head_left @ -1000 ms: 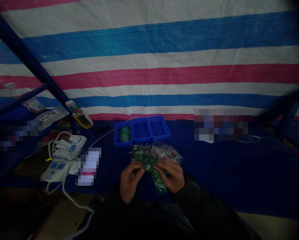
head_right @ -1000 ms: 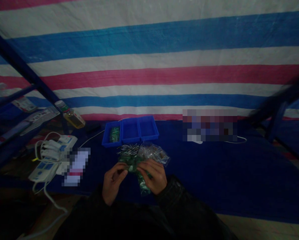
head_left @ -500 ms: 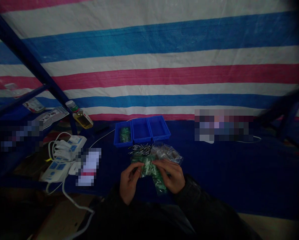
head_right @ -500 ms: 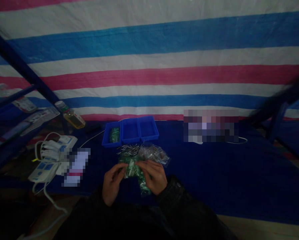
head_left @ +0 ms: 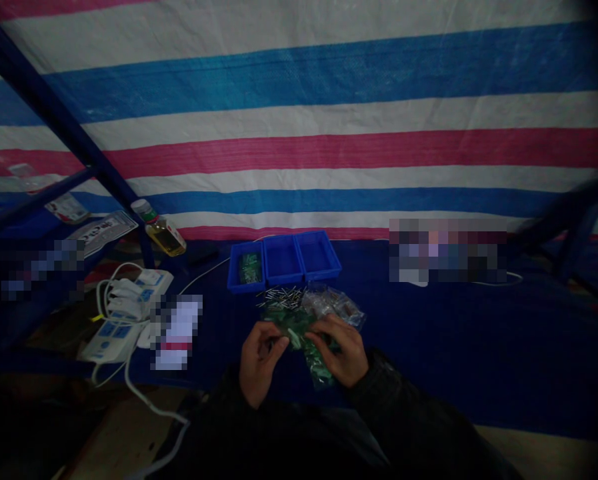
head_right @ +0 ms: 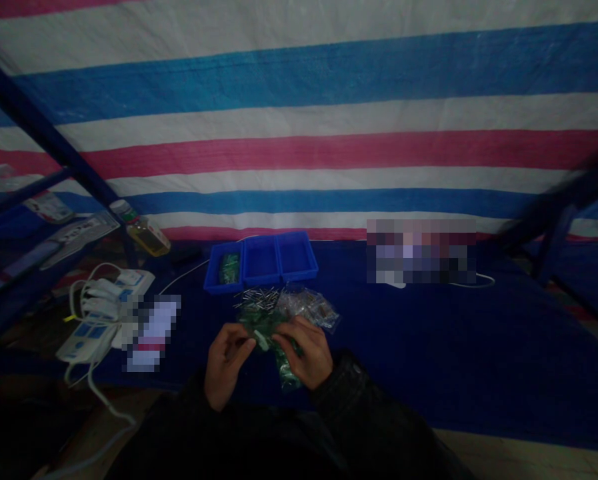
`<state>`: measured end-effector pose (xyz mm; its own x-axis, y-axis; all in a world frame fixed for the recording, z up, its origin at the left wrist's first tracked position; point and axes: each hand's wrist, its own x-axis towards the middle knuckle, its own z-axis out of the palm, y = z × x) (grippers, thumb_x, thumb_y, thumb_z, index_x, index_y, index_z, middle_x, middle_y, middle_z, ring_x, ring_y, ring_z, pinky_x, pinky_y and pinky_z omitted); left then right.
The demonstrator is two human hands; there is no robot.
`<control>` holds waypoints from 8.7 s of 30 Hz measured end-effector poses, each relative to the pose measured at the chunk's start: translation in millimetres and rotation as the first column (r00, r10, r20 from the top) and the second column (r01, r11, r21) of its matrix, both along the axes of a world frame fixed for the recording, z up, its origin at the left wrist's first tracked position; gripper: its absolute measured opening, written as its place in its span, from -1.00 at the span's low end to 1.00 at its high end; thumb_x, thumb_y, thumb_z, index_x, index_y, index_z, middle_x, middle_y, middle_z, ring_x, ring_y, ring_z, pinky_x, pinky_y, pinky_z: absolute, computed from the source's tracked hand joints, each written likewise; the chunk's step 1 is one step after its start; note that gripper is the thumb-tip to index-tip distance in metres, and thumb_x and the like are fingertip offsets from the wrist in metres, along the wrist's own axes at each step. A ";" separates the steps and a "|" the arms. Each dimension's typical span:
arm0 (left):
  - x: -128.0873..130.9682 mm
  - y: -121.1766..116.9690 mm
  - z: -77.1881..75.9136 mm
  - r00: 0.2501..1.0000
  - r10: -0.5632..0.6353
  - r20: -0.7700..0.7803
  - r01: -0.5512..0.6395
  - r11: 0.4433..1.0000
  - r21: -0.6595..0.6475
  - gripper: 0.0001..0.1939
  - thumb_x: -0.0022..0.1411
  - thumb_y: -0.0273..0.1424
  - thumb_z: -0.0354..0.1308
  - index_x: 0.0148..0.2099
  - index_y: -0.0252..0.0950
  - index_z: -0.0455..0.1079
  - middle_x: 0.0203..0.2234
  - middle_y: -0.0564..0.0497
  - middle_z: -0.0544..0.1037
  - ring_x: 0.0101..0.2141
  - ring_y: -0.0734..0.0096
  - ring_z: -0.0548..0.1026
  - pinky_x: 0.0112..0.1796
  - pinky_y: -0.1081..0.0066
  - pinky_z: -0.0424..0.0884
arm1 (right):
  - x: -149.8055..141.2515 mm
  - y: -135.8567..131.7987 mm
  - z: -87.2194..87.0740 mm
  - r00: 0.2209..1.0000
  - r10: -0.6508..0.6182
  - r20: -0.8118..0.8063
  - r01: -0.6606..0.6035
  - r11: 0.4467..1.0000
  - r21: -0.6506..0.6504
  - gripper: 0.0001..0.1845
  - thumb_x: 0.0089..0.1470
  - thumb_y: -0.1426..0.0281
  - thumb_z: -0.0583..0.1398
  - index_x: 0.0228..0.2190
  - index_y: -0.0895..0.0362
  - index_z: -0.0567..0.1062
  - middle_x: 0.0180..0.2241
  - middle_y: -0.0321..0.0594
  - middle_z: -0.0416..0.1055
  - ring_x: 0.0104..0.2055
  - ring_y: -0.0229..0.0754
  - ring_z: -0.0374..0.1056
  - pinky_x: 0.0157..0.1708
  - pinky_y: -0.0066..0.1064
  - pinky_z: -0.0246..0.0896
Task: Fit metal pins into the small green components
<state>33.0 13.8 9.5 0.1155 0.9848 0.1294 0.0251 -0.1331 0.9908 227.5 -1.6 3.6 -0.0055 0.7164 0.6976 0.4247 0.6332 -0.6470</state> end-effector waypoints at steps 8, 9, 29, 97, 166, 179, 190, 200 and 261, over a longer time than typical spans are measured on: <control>-3.5 0.8 -1.8 0.993 -0.056 -0.107 0.055 0.998 -0.012 -0.83 0.30 -0.31 0.25 -0.20 -0.30 0.59 -0.30 -0.07 0.64 -0.22 0.25 0.57 -0.14 0.38 0.45 | 4.9 -2.8 5.7 0.996 0.083 0.023 -0.083 0.997 0.008 -0.61 0.22 0.63 0.12 -0.01 0.09 0.53 -0.27 -0.12 0.57 -0.26 -0.12 0.48 -0.24 -0.25 0.43; -3.9 0.9 -2.1 0.992 -0.056 -0.113 0.055 0.998 -0.012 -0.83 0.29 -0.31 0.26 -0.19 -0.29 0.60 -0.29 -0.07 0.64 -0.21 0.24 0.57 -0.14 0.38 0.45 | 5.2 -2.9 6.0 0.996 0.087 0.019 -0.087 0.996 0.007 -0.58 0.22 0.64 0.10 0.01 0.08 0.53 -0.24 -0.11 0.58 -0.22 -0.11 0.50 -0.21 -0.24 0.44; -2.5 -1.1 -2.2 1.000 -0.006 -0.019 0.006 1.000 0.005 -0.82 0.19 -0.31 0.35 -0.32 -0.29 0.45 -0.41 0.03 0.54 -0.36 0.37 0.50 -0.28 0.45 0.42 | 0.3 -1.3 -1.9 1.000 -0.002 -0.005 0.002 1.000 0.013 -0.82 0.22 0.56 0.23 -0.17 0.10 0.52 -0.43 -0.22 0.50 -0.42 -0.19 0.39 -0.40 -0.35 0.34; -54.3 117.3 77.0 0.939 0.283 -0.195 -0.252 0.953 0.167 -0.46 0.25 -0.21 0.29 0.21 -0.30 0.37 0.15 -0.24 0.45 -0.04 0.14 0.54 -0.30 0.33 0.58 | 13.5 -5.7 -1.9 0.997 -0.027 -0.067 0.024 0.998 -0.050 -0.66 0.36 0.42 0.02 -0.42 0.13 0.48 -0.49 -0.20 0.41 -0.45 -0.19 0.36 -0.40 -0.34 0.24; -2.1 15.7 3.9 0.942 -0.134 -0.308 0.192 0.968 0.164 -0.85 0.36 -0.35 0.20 -0.12 -0.28 0.56 -0.24 -0.08 0.66 -0.21 0.27 0.61 -0.18 0.39 0.47 | 8.7 -7.7 -21.6 0.985 -0.153 -0.086 0.142 0.983 -0.119 -0.71 0.18 0.37 0.33 -0.07 0.06 0.45 -0.52 -0.39 0.47 -0.54 -0.24 0.39 -0.46 -0.40 0.36; -0.4 16.2 9.8 0.936 -0.175 -0.304 0.240 0.951 0.192 -0.79 0.38 -0.34 0.18 -0.05 -0.25 0.61 -0.25 -0.10 0.66 -0.24 0.26 0.59 -0.18 0.37 0.47 | 13.9 -13.3 1.4 0.998 -0.060 -0.014 0.057 0.990 -0.129 -0.76 0.26 0.49 0.12 -0.13 0.07 0.56 -0.35 -0.18 0.60 -0.31 -0.11 0.56 -0.29 -0.33 0.46; 0.8 19.7 15.4 0.946 -0.128 -0.297 0.228 0.915 0.333 -0.84 0.32 -0.33 0.26 -0.28 -0.29 0.59 -0.35 -0.09 0.59 -0.26 0.26 0.53 -0.19 0.31 0.43 | 11.6 -9.3 4.0 0.998 -0.070 0.011 0.070 0.993 -0.090 -0.84 0.24 0.49 0.19 -0.23 0.10 0.60 -0.27 -0.11 0.50 -0.29 -0.14 0.48 -0.30 -0.32 0.44; 0.4 14.8 8.5 0.957 -0.060 -0.284 0.119 0.974 0.195 -0.85 0.29 -0.32 0.27 -0.28 -0.29 0.46 -0.43 0.02 0.55 -0.38 0.37 0.53 -0.29 0.44 0.41 | 7.4 -9.3 -9.8 0.997 -0.060 -0.042 0.054 0.989 -0.135 -0.75 0.22 0.46 0.26 -0.05 0.05 0.49 -0.34 -0.23 0.60 -0.40 -0.16 0.54 -0.35 -0.36 0.48; -0.4 16.4 3.4 0.956 -0.055 -0.289 0.131 0.959 0.252 -0.91 0.30 -0.37 0.27 -0.24 -0.28 0.51 -0.29 -0.05 0.59 -0.24 0.29 0.58 -0.19 0.36 0.46 | 8.9 -7.7 -16.0 0.994 -0.104 -0.041 0.099 0.989 -0.112 -0.87 0.23 0.42 0.29 -0.16 0.06 0.51 -0.35 -0.24 0.59 -0.39 -0.18 0.54 -0.33 -0.39 0.47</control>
